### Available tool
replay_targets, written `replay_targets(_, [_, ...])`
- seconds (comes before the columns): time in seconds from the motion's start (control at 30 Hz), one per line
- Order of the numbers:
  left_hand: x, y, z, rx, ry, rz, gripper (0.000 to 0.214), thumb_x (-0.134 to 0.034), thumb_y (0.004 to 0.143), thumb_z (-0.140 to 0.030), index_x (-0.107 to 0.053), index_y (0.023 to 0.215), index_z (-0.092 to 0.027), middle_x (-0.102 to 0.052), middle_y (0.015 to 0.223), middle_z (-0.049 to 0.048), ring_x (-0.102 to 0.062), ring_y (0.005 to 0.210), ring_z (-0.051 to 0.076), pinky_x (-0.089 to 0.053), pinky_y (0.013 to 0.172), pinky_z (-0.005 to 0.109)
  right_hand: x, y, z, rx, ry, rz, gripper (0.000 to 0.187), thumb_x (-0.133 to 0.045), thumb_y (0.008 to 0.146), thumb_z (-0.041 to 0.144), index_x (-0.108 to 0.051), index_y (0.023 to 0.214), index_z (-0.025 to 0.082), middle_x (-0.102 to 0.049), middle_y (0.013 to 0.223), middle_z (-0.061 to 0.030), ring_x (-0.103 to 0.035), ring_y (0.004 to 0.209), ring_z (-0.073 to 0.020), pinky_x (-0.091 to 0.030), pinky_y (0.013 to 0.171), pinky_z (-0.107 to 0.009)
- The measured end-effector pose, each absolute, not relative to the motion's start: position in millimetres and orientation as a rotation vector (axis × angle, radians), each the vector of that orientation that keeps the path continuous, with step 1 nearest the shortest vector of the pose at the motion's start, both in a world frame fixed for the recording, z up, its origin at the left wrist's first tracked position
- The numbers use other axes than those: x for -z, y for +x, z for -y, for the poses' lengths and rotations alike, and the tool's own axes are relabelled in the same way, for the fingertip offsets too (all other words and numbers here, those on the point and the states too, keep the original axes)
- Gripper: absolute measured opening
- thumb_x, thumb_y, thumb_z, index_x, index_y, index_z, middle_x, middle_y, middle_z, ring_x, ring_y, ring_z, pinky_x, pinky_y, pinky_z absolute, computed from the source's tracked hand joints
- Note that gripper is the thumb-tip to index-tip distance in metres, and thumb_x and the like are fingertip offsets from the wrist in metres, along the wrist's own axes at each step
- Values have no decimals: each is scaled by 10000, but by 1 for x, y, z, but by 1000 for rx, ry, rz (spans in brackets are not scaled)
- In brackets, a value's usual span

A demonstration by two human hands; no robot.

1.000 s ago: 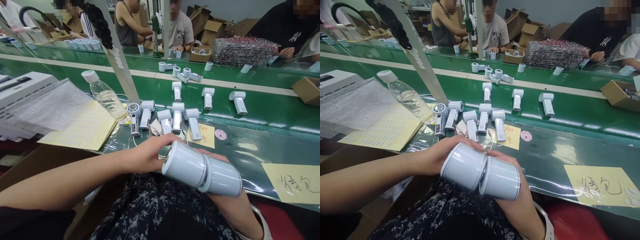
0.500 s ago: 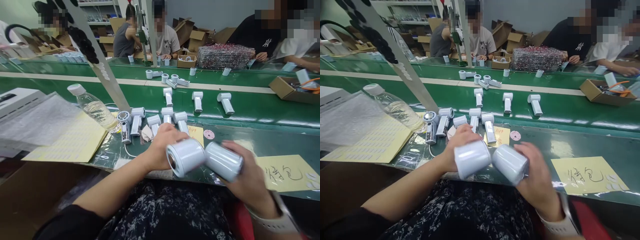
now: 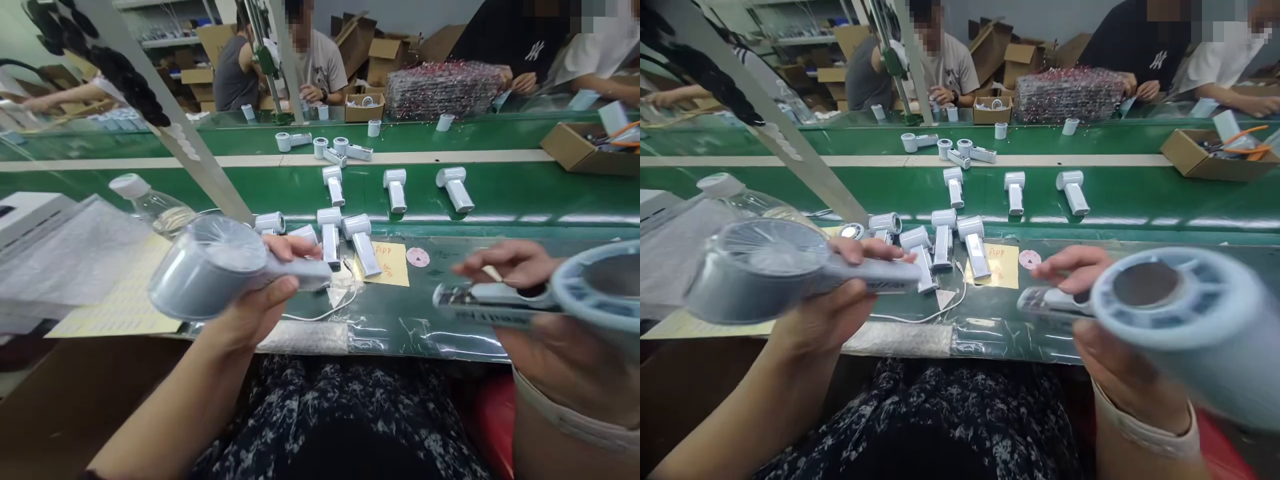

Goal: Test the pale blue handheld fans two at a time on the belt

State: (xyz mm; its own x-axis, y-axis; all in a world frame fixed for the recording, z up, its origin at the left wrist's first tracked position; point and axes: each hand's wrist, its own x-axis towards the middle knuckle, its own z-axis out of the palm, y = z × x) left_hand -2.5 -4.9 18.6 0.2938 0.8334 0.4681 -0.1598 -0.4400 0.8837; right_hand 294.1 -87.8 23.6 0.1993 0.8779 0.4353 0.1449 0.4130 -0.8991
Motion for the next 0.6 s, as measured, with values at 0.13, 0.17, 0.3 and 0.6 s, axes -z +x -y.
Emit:
replay_targets(0.13, [-15,2,12,-920,1481,-491,470,-807,754,-433,-659,1131,-193,-714,933,64,-707,719,173,-616,827,388,-15,278,77,-891,-1085,1041,345,-848,693,472,-710,965,313,-626,936,-44,-662,879,-288,-589,857,-543])
replay_targets(0.17, [-13,8,13,-834,1415,-465,485,-764,774,-523,-671,1093,-169,-718,901,71,-695,645,158,-621,791,379,-8,274,74,-973,-1118,961,385,-855,688,463,-694,995,297,-637,891,-34,-670,801,-268,-611,785,-522])
replay_targets(0.3, [6,43,13,-956,1141,-503,572,-653,787,-688,-674,1008,-161,-724,760,61,-716,664,179,-617,711,312,20,256,71,-1322,-1174,667,428,-779,762,521,-635,1048,237,-678,782,-26,-677,682,-232,-630,667,-453])
replay_targets(0.6, [40,113,19,-781,815,-487,814,-535,668,-885,-607,1074,-182,-745,959,119,-688,1073,351,-598,843,462,22,238,81,-1446,-1027,793,672,-591,908,470,-334,1508,308,-638,1338,-84,-638,1187,-289,-557,979,-501])
